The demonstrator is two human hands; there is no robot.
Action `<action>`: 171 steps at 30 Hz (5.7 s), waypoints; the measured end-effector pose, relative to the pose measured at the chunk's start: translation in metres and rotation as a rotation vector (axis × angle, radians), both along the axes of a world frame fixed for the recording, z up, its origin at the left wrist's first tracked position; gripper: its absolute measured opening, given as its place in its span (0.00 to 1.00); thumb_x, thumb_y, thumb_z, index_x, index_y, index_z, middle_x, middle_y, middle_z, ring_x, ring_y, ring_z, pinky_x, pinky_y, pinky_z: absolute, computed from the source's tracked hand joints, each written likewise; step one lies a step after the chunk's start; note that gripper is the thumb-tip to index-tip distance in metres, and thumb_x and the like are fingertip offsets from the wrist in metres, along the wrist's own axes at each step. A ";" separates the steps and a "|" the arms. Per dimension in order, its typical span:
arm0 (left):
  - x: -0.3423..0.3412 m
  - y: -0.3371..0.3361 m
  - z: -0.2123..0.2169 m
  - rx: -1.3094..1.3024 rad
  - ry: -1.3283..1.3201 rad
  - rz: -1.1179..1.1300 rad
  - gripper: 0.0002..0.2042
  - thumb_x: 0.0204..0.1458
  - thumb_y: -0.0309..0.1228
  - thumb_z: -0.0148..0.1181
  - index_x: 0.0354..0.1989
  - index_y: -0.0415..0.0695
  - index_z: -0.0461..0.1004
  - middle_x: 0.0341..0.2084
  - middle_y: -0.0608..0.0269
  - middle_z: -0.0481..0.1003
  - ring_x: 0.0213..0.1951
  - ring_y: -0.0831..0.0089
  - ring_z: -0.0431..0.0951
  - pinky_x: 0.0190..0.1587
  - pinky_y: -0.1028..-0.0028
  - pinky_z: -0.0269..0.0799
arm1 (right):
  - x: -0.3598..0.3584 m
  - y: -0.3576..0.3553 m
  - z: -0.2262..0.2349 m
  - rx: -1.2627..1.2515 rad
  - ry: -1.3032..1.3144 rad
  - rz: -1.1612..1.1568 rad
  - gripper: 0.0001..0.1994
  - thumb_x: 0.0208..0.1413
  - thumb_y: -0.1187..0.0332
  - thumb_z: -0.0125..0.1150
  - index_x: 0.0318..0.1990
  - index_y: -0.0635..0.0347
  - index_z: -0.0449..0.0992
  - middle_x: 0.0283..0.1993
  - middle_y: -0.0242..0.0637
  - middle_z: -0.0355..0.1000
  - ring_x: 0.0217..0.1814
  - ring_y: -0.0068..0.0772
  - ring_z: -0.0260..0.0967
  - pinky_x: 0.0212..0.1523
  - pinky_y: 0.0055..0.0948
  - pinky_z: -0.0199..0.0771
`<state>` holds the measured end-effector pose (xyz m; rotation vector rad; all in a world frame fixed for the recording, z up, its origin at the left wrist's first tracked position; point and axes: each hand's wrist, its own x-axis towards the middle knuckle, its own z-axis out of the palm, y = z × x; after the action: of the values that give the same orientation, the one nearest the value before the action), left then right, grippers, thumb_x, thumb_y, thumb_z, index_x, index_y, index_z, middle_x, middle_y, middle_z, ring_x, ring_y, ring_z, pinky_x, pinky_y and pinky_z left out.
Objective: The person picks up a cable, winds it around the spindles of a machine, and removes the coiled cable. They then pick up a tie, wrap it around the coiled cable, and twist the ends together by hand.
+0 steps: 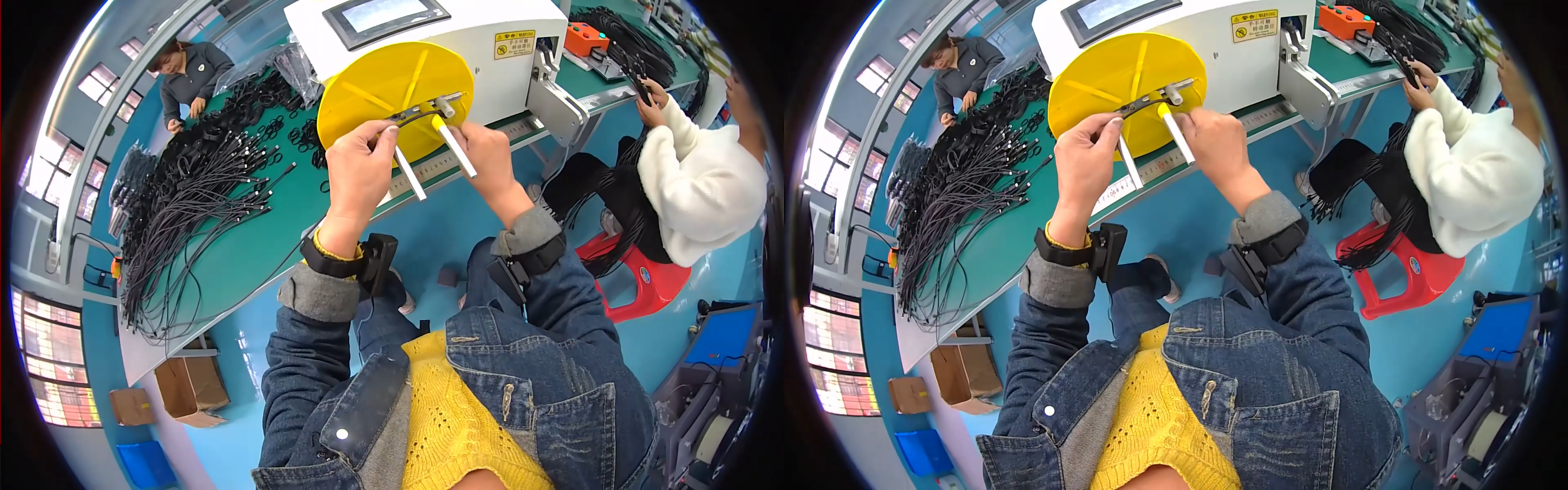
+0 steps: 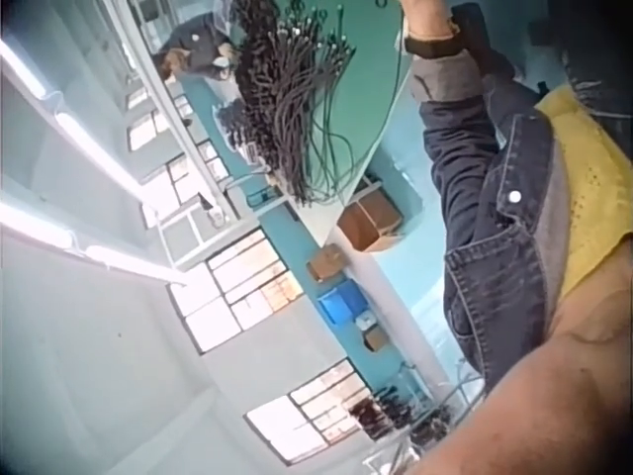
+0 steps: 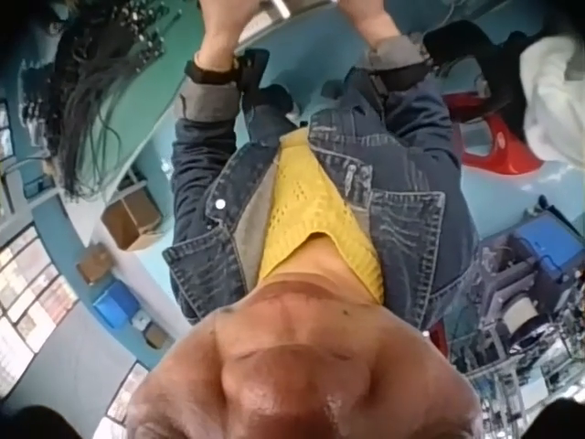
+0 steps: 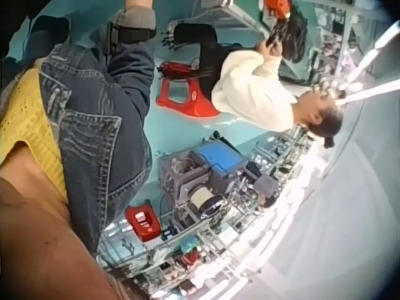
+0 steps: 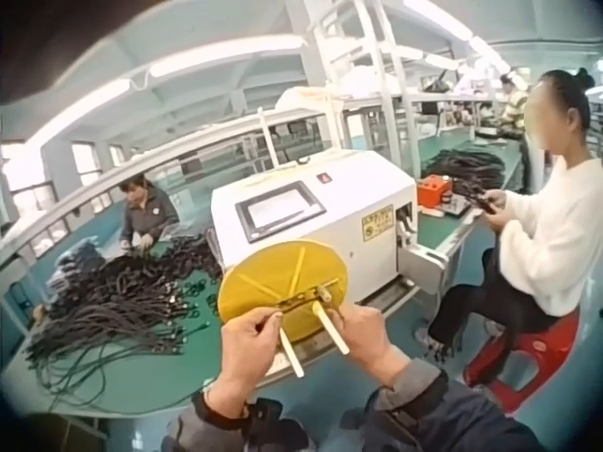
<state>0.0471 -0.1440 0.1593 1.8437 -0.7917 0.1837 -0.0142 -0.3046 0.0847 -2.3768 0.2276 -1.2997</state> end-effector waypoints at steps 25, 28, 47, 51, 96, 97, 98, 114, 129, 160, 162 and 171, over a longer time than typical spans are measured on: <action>-0.042 0.043 -0.023 -0.021 -0.380 0.053 0.09 0.48 0.24 0.59 0.39 0.38 0.75 0.17 0.59 0.68 0.17 0.72 0.66 0.21 0.76 0.63 | -0.118 0.041 -0.087 0.459 0.537 0.232 0.09 0.51 0.67 0.56 0.27 0.65 0.75 0.17 0.39 0.70 0.19 0.30 0.70 0.22 0.27 0.67; -0.044 0.042 -0.029 -0.041 -0.377 0.002 0.10 0.49 0.24 0.57 0.40 0.38 0.74 0.17 0.58 0.68 0.18 0.71 0.66 0.21 0.76 0.63 | -0.120 0.037 -0.090 0.481 0.568 0.217 0.09 0.51 0.67 0.56 0.28 0.65 0.75 0.18 0.38 0.71 0.19 0.29 0.70 0.22 0.26 0.67; -0.057 0.003 -0.002 0.163 -0.799 0.040 0.14 0.47 0.26 0.58 0.43 0.39 0.73 0.23 0.60 0.65 0.20 0.65 0.71 0.22 0.71 0.67 | -0.077 0.035 0.039 0.530 0.136 0.368 0.07 0.51 0.70 0.59 0.31 0.66 0.73 0.21 0.30 0.69 0.21 0.16 0.62 0.23 0.17 0.64; -0.065 0.005 0.008 0.295 -0.751 0.101 0.17 0.48 0.28 0.57 0.46 0.36 0.69 0.29 0.56 0.66 0.23 0.62 0.72 0.23 0.70 0.69 | -0.067 0.029 0.032 0.637 0.232 0.404 0.09 0.48 0.69 0.63 0.32 0.65 0.73 0.22 0.29 0.70 0.22 0.15 0.62 0.24 0.17 0.64; -0.078 0.018 0.001 0.390 -0.406 -0.270 0.08 0.51 0.28 0.51 0.34 0.37 0.62 0.26 0.46 0.69 0.23 0.49 0.71 0.26 0.59 0.68 | -0.076 0.067 0.030 0.582 -0.111 0.300 0.09 0.49 0.77 0.54 0.38 0.65 0.65 0.25 0.47 0.71 0.26 0.47 0.72 0.24 0.34 0.70; -0.086 0.020 -0.003 0.395 -0.386 -0.272 0.08 0.51 0.28 0.51 0.34 0.37 0.62 0.26 0.46 0.69 0.23 0.49 0.71 0.26 0.59 0.68 | -0.081 0.068 0.028 0.592 -0.093 0.296 0.09 0.49 0.77 0.54 0.38 0.65 0.65 0.25 0.47 0.71 0.26 0.47 0.72 0.24 0.34 0.70; -0.098 0.024 -0.005 0.389 -0.358 -0.262 0.08 0.51 0.29 0.51 0.34 0.37 0.62 0.26 0.46 0.69 0.24 0.50 0.71 0.27 0.60 0.68 | -0.089 0.070 0.026 0.524 -0.081 0.290 0.08 0.50 0.77 0.53 0.38 0.65 0.65 0.24 0.45 0.70 0.25 0.45 0.71 0.25 0.32 0.70; -0.066 0.086 -0.107 -0.179 1.247 -0.503 0.21 0.56 0.44 0.48 0.48 0.39 0.64 0.33 0.62 0.70 0.31 0.78 0.72 0.32 0.76 0.71 | -0.050 0.109 -0.065 0.582 0.500 0.681 0.04 0.47 0.75 0.51 0.30 0.65 0.65 0.26 0.51 0.70 0.31 0.56 0.69 0.28 0.42 0.67; -0.050 0.107 -0.141 0.539 1.359 -0.721 0.18 0.54 0.43 0.51 0.32 0.37 0.71 0.17 0.63 0.72 0.17 0.79 0.71 0.16 0.80 0.66 | -0.053 0.103 -0.079 -0.257 0.755 0.837 0.06 0.43 0.70 0.53 0.27 0.63 0.67 0.23 0.51 0.71 0.25 0.51 0.70 0.25 0.42 0.68; -0.044 0.121 -0.170 0.374 1.639 -0.819 0.12 0.53 0.35 0.52 0.35 0.37 0.68 0.28 0.56 0.75 0.22 0.81 0.73 0.18 0.80 0.71 | -0.064 0.128 -0.123 0.243 0.639 0.690 0.08 0.40 0.70 0.54 0.28 0.64 0.73 0.23 0.49 0.71 0.26 0.51 0.71 0.28 0.43 0.70; -0.045 0.121 -0.169 0.385 1.689 -0.793 0.11 0.53 0.34 0.51 0.36 0.37 0.69 0.29 0.56 0.75 0.23 0.80 0.73 0.19 0.79 0.73 | -0.064 0.126 -0.125 0.202 0.657 0.680 0.07 0.40 0.70 0.54 0.27 0.64 0.72 0.22 0.49 0.71 0.26 0.51 0.71 0.27 0.43 0.70; -0.053 0.136 -0.165 0.468 1.443 -0.718 0.08 0.51 0.28 0.51 0.36 0.38 0.70 0.33 0.58 0.75 0.27 0.77 0.73 0.24 0.75 0.76 | -0.055 0.138 -0.118 0.051 0.711 0.735 0.07 0.41 0.68 0.55 0.26 0.61 0.66 0.19 0.48 0.69 0.24 0.51 0.70 0.24 0.42 0.70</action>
<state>-0.0064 -0.0079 -0.0053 1.4232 -0.3547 -1.6999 -0.0694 -0.1662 -0.0328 -2.4144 -0.3805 -0.1068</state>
